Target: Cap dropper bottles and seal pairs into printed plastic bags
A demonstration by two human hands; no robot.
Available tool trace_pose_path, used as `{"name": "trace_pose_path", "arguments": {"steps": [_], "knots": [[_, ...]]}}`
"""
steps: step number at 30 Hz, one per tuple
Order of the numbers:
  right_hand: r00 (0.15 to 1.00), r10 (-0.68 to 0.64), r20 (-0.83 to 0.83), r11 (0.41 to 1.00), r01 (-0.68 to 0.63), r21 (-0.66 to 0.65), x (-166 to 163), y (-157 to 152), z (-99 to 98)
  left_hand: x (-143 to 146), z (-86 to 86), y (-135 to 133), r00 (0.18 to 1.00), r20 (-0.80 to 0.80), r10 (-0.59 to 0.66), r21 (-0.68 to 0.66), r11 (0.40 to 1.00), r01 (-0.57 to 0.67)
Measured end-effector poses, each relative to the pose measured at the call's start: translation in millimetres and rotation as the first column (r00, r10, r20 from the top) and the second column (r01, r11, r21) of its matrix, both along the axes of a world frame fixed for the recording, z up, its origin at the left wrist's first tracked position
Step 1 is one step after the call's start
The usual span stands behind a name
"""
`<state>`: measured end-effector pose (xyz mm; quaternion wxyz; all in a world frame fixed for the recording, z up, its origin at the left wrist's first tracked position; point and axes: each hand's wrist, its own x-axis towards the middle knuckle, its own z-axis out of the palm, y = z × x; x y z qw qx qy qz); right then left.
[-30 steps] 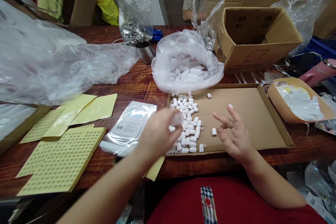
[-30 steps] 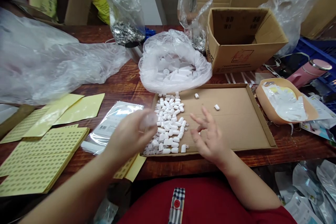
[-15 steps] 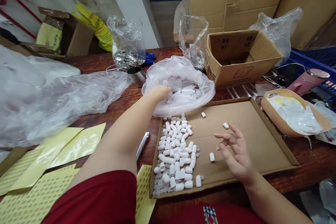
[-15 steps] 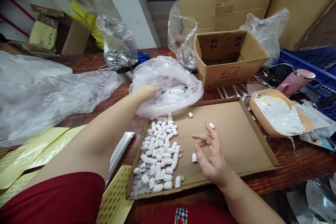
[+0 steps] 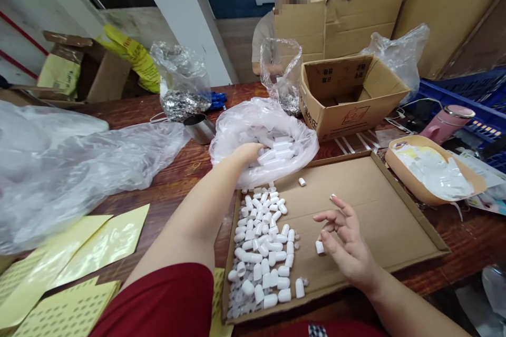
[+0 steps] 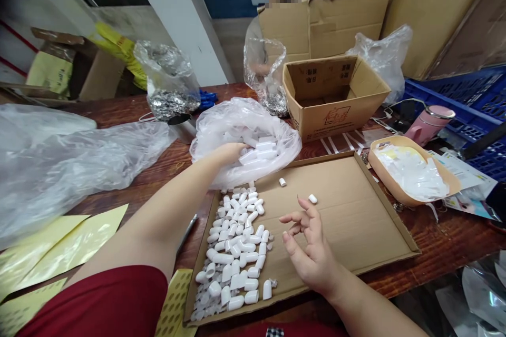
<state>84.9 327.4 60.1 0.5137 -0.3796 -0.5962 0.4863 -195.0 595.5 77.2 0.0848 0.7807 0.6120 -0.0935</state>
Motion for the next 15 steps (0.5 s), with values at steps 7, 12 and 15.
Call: {"name": "trace_pose_path", "arguments": {"steps": [7,12,15], "knots": [[0.997,-0.020,-0.081,0.996,0.013,-0.086,0.6,2.2,-3.2,11.9,13.8,0.2,0.999,0.043,0.011,0.103,0.995,-0.015],[0.971,0.039,-0.236,0.986,-0.076,-0.150,5.6,6.2,9.0,14.1,49.0,-55.1,0.981,0.188,-0.038,0.297,0.955,-0.020],[0.945,0.068,-0.319,0.979,-0.125,-0.163,7.0,6.3,18.1,25.9,61.4,-129.6,0.945,0.279,-0.169,0.343,0.937,0.066]]}}
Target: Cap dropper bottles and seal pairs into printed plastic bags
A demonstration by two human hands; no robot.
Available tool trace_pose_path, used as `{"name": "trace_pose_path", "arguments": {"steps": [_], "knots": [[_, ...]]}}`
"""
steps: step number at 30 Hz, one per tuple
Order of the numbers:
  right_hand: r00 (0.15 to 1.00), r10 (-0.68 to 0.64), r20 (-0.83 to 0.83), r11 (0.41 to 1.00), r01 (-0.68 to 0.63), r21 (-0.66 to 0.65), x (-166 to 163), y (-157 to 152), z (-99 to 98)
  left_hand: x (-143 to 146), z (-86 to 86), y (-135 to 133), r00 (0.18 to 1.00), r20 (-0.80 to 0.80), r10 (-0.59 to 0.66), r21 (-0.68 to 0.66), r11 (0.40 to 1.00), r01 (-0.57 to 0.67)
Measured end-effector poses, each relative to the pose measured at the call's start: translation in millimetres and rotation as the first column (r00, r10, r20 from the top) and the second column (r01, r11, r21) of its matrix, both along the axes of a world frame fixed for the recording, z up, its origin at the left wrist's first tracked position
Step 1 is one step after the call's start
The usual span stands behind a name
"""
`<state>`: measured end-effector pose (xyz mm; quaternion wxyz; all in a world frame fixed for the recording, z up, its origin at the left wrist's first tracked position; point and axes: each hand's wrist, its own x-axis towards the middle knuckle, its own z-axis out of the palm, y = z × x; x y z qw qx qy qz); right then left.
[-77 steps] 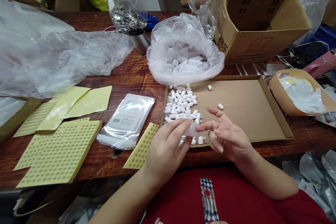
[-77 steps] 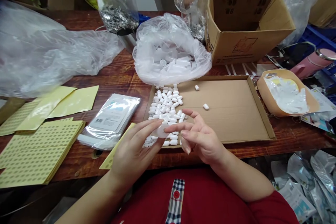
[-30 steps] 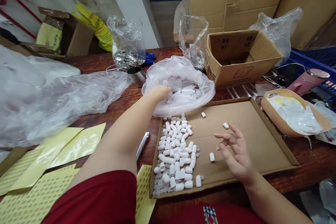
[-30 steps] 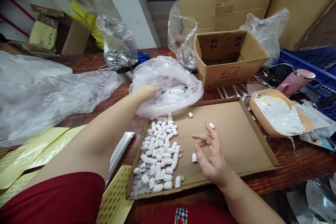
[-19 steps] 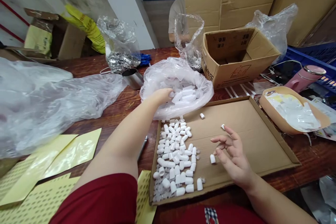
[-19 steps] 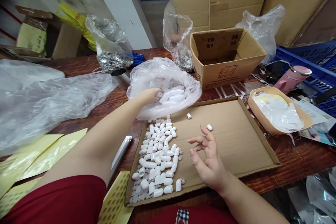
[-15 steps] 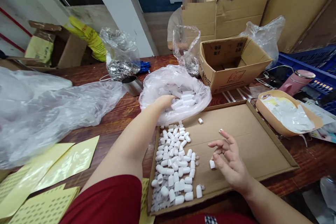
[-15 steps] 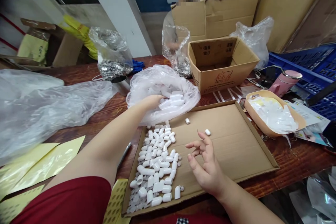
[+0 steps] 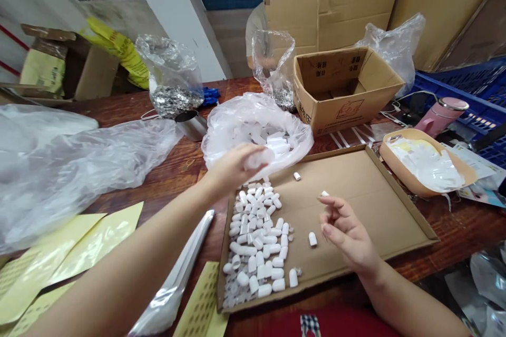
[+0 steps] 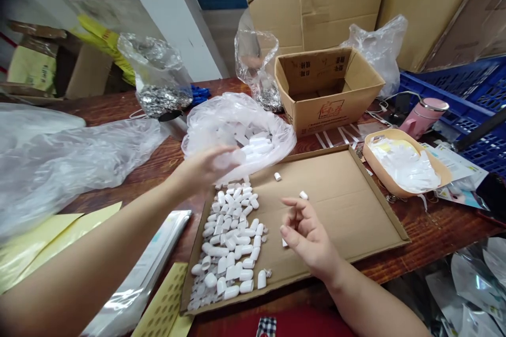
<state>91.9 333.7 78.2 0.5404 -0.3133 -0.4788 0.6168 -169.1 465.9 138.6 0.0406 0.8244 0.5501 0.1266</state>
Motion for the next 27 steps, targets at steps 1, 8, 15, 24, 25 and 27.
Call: {"name": "trace_pose_path", "arguments": {"steps": [1,8,15,24,25,27], "knots": [[1.000,-0.022,-0.012,1.000,0.022,0.000,0.0,-0.8,2.9,5.5,0.7,-29.3,0.989,0.076,-0.127,0.049,0.991,0.124],[0.983,0.185,0.023,0.976,-0.180,-0.126,-5.4,-18.3,18.5,42.6,-12.1,-187.2,0.914,0.290,-0.285,0.141,0.957,0.253],[0.911,0.411,0.041,0.903,-0.401,-0.153,-12.4,-39.9,21.1,53.3,-25.9,-222.5,0.875,0.472,-0.109,0.083,0.993,0.079],[0.902,0.374,0.215,0.927,-0.368,-0.070,-14.4,-50.2,26.1,51.2,-33.6,-238.0,0.872,0.475,-0.115,0.123,0.990,0.064],[0.905,0.360,0.226,0.932,-0.359,-0.051,-14.7,-50.9,26.7,51.3,-33.4,-238.4,0.875,0.469,-0.117,0.133,0.989,0.061],[0.921,0.318,0.223,0.946,-0.325,-0.005,-15.6,-51.9,26.9,51.8,-32.7,-238.7,0.881,0.455,-0.128,0.154,0.986,0.064]]}}
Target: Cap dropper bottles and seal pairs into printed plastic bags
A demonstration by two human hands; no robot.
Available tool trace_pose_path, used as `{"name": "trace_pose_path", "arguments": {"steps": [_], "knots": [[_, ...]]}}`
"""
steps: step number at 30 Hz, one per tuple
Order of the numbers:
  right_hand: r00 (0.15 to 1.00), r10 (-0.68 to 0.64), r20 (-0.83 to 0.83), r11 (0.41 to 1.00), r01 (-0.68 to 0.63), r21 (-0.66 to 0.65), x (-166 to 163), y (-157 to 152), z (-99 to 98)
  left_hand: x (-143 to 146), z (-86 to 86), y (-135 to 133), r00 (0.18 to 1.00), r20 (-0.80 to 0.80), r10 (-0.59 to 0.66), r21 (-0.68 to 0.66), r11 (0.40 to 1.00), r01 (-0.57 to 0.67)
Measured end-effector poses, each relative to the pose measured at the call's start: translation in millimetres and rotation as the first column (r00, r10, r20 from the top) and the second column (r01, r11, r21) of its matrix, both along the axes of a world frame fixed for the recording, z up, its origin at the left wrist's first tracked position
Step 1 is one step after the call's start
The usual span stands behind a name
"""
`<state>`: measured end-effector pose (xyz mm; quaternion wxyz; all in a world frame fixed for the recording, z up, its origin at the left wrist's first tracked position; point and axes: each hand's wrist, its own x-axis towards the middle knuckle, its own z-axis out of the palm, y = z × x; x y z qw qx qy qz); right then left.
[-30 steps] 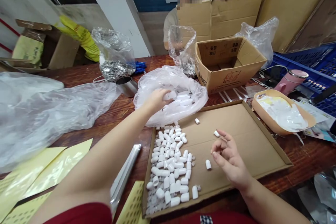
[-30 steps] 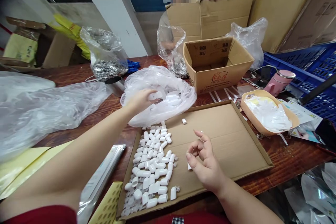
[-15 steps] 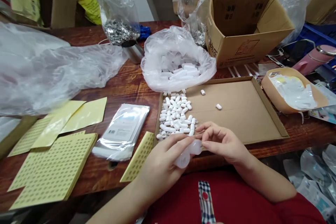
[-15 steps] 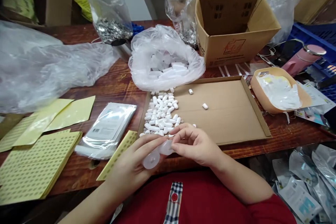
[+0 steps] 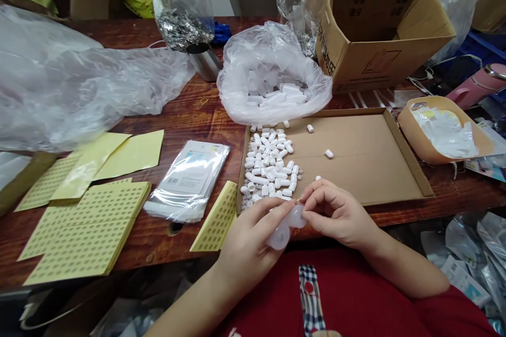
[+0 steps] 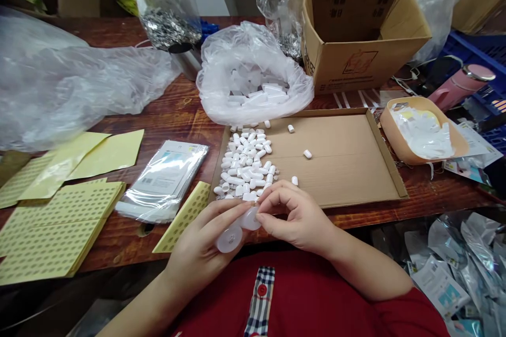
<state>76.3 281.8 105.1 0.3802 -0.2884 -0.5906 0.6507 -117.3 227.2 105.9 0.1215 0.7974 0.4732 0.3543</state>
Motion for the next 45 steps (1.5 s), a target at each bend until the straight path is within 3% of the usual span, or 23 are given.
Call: {"name": "trace_pose_path", "arguments": {"steps": [2,6,11,13,15,17,20,22,23,24,25,27,29,31,34,36,38,40,45], "knots": [[0.998,-0.038,-0.051,0.999,0.038,0.000,-1.1,-0.4,-1.4,0.8,0.7,0.1,1.000,-0.006,-0.009,0.020,1.000,0.009],[0.988,0.003,-0.153,0.981,-0.032,-0.191,-2.9,0.8,-7.8,1.6,-0.4,0.0,0.999,-0.028,-0.020,0.044,0.999,0.021],[0.994,0.055,-0.099,0.945,-0.084,-0.317,1.1,8.2,-15.4,-2.0,-2.7,1.7,0.979,-0.201,0.033,0.211,0.977,0.011],[0.987,0.107,-0.123,0.906,-0.148,-0.397,4.9,11.2,-16.3,-1.9,1.1,6.1,0.948,-0.316,0.046,0.320,0.945,0.061],[0.964,0.224,-0.140,0.856,-0.263,-0.445,9.6,12.5,-14.7,0.7,8.1,12.7,0.902,-0.432,-0.010,0.373,0.908,0.189],[0.944,0.308,-0.114,0.840,-0.326,-0.434,14.9,12.0,-10.7,4.8,16.3,19.6,0.845,-0.524,-0.107,0.354,0.875,0.330],[0.942,0.335,0.031,0.898,-0.309,-0.314,25.6,12.0,-4.8,9.7,24.2,26.6,0.811,-0.564,-0.158,0.337,0.852,0.401],[0.942,0.250,0.222,0.962,-0.215,-0.171,36.2,16.4,-4.2,9.3,22.6,27.2,0.836,-0.530,-0.141,0.365,0.852,0.375],[0.925,0.145,0.352,0.989,-0.124,-0.082,42.7,20.6,-5.2,7.4,19.2,26.4,0.855,-0.506,-0.112,0.384,0.858,0.340],[0.867,0.000,0.499,1.000,-0.012,0.020,50.0,26.1,-6.9,4.3,14.3,24.9,0.874,-0.481,-0.069,0.407,0.865,0.293],[0.753,-0.156,0.639,0.987,0.093,0.132,57.6,32.6,-9.1,-0.1,8.4,23.0,0.893,-0.450,-0.016,0.430,0.872,0.232],[0.432,-0.357,0.828,0.934,0.180,0.309,72.3,46.6,-14.4,-11.9,-4.7,18.3,0.923,-0.371,0.107,0.443,0.893,0.075],[0.206,-0.380,0.902,0.925,0.093,0.369,82.5,58.0,-19.2,-26.2,-16.0,13.1,0.936,-0.312,0.165,0.377,0.925,-0.037],[0.129,-0.406,0.905,0.910,-0.035,0.413,84.3,63.3,-21.8,-40.6,-23.7,7.0,0.941,-0.295,0.166,0.276,0.958,-0.083],[0.197,-0.464,0.863,0.863,-0.117,0.491,68.1,59.6,-19.6,-57.8,-30.7,-4.0,0.944,-0.261,0.204,0.169,0.972,-0.163],[0.329,-0.326,0.886,0.896,-0.190,0.401,47.7,53.1,-15.1,-64.9,-34.3,-11.4,0.938,-0.231,0.258,0.125,0.964,-0.234],[0.404,-0.102,0.909,0.907,-0.338,0.252,25.4,47.6,-10.8,-68.5,-36.9,-17.9,0.936,-0.224,0.272,0.101,0.961,-0.256],[0.399,0.039,0.916,0.878,-0.452,0.160,6.6,45.3,-8.7,-68.9,-37.3,-23.4,0.948,-0.213,0.235,0.103,0.971,-0.217],[0.363,0.149,0.920,0.828,-0.555,0.085,-15.8,48.9,-14.1,-60.8,-30.1,-35.4,0.975,-0.195,0.103,-0.007,0.994,-0.106]]}}
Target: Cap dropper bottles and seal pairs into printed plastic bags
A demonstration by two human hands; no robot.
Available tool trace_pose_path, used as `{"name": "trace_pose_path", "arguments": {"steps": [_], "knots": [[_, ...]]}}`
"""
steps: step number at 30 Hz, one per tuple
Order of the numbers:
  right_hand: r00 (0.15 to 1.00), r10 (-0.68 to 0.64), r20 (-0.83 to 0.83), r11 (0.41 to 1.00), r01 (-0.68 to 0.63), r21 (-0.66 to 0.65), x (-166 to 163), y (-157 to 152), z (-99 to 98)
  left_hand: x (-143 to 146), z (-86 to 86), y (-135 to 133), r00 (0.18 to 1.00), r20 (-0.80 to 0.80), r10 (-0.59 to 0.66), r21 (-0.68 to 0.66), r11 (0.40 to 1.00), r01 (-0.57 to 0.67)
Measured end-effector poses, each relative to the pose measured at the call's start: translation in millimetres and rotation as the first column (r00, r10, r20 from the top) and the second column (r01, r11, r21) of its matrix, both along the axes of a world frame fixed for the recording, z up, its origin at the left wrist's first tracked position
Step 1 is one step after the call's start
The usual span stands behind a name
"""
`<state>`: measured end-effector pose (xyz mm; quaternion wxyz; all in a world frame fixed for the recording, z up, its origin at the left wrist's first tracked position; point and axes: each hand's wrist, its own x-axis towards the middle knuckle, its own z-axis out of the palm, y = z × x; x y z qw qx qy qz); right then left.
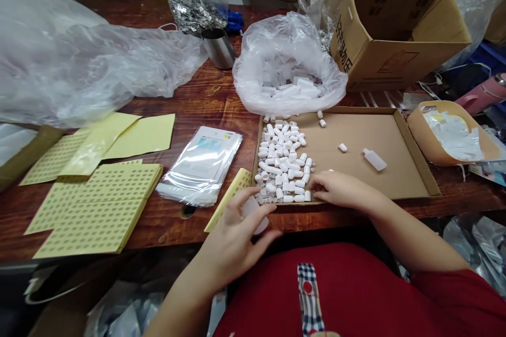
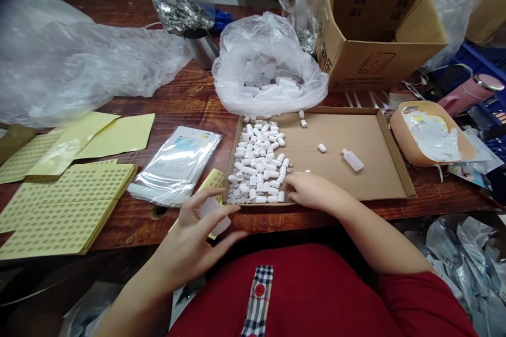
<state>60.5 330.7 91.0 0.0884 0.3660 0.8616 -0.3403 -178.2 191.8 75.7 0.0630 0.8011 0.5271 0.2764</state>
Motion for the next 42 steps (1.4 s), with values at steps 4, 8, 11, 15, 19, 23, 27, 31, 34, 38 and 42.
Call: {"name": "trace_pose_path", "arguments": {"steps": [4,8,11,15,19,23,27,31,34,38,42], "knots": [[1.000,-0.004,0.014,1.000,0.004,0.002,-3.2,1.2,-6.4,8.0,-4.2,-2.8,0.996,0.083,0.009,0.028,1.000,-0.011],[0.995,-0.090,-0.036,0.995,0.091,0.041,6.1,1.7,-4.5,20.3,-17.8,2.1,0.957,0.274,0.094,0.119,0.984,-0.131],[0.949,-0.231,-0.212,0.970,0.241,0.019,17.8,-3.6,4.0,33.4,-20.8,5.3,0.836,0.522,0.168,-0.160,0.982,-0.097],[0.732,-0.268,-0.626,0.962,0.243,-0.127,21.0,-23.7,19.1,49.5,-13.3,12.0,0.701,0.696,0.156,-0.412,0.886,0.212],[0.715,-0.050,-0.698,0.997,0.080,0.010,13.6,-40.1,27.6,57.7,-3.7,21.9,0.750,0.657,0.076,-0.402,0.877,0.263],[0.741,-0.005,-0.671,0.994,0.076,0.077,16.0,-43.3,29.3,59.4,0.1,24.4,0.815,0.576,0.053,-0.433,0.866,0.250],[0.766,0.010,-0.643,0.993,0.066,0.095,23.7,-44.0,30.7,58.8,-3.6,20.7,0.820,0.571,0.041,-0.439,0.859,0.262],[0.756,-0.044,-0.653,0.994,0.102,0.050,27.3,-44.6,29.0,58.0,-4.7,19.0,0.812,0.581,0.054,-0.455,0.849,0.269],[0.755,-0.039,-0.655,0.992,0.107,0.063,27.9,-45.4,25.9,59.0,-2.6,18.8,0.809,0.584,0.063,-0.469,0.840,0.272],[0.751,0.005,-0.661,0.990,0.089,0.109,26.4,-50.4,26.0,63.8,-1.0,17.6,0.791,0.610,0.052,-0.455,0.839,0.297],[0.764,0.012,-0.645,0.987,0.094,0.129,23.8,-58.6,29.9,68.4,-1.3,15.6,0.768,0.639,0.043,-0.438,0.841,0.318]]}}
